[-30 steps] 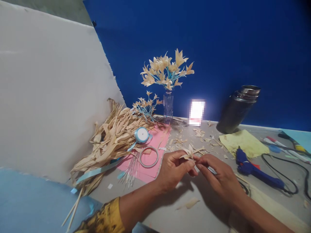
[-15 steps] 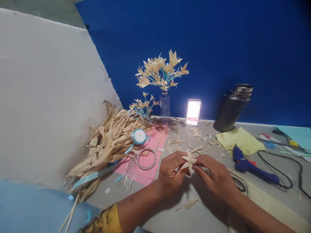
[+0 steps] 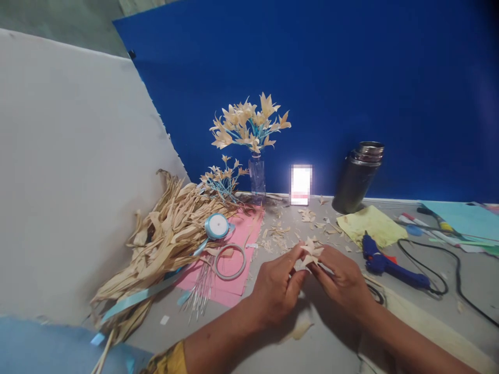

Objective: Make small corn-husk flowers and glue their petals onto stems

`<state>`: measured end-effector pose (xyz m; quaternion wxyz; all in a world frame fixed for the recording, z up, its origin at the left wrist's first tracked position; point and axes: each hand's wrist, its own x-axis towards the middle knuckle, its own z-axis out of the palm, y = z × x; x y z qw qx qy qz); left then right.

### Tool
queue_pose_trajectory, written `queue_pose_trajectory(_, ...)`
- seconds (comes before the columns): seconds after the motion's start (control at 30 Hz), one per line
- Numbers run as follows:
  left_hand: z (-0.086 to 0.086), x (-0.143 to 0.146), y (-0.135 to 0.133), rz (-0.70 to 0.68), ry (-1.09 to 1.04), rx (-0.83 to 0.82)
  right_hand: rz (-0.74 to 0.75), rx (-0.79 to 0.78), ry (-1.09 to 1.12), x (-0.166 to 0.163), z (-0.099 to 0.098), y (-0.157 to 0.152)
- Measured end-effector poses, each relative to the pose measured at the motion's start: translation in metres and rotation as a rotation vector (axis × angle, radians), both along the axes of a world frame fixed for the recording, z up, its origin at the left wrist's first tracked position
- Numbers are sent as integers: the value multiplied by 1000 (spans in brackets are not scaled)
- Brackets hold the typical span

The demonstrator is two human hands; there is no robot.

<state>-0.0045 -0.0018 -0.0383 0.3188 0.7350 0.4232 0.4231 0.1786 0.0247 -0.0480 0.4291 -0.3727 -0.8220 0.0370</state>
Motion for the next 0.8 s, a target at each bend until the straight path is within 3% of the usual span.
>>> queue_pose_trajectory(0.27,7,4,1,95,-263,159,30,80,-33,0,8,-4)
queue_pose_trajectory(0.6,5,4,4,31,-226,495,97,32,-58,-1,-3,-2)
queue_pose_trajectory(0.8,3,0,3,132,-230,416,157,-152,-190,-1,-7,-2)
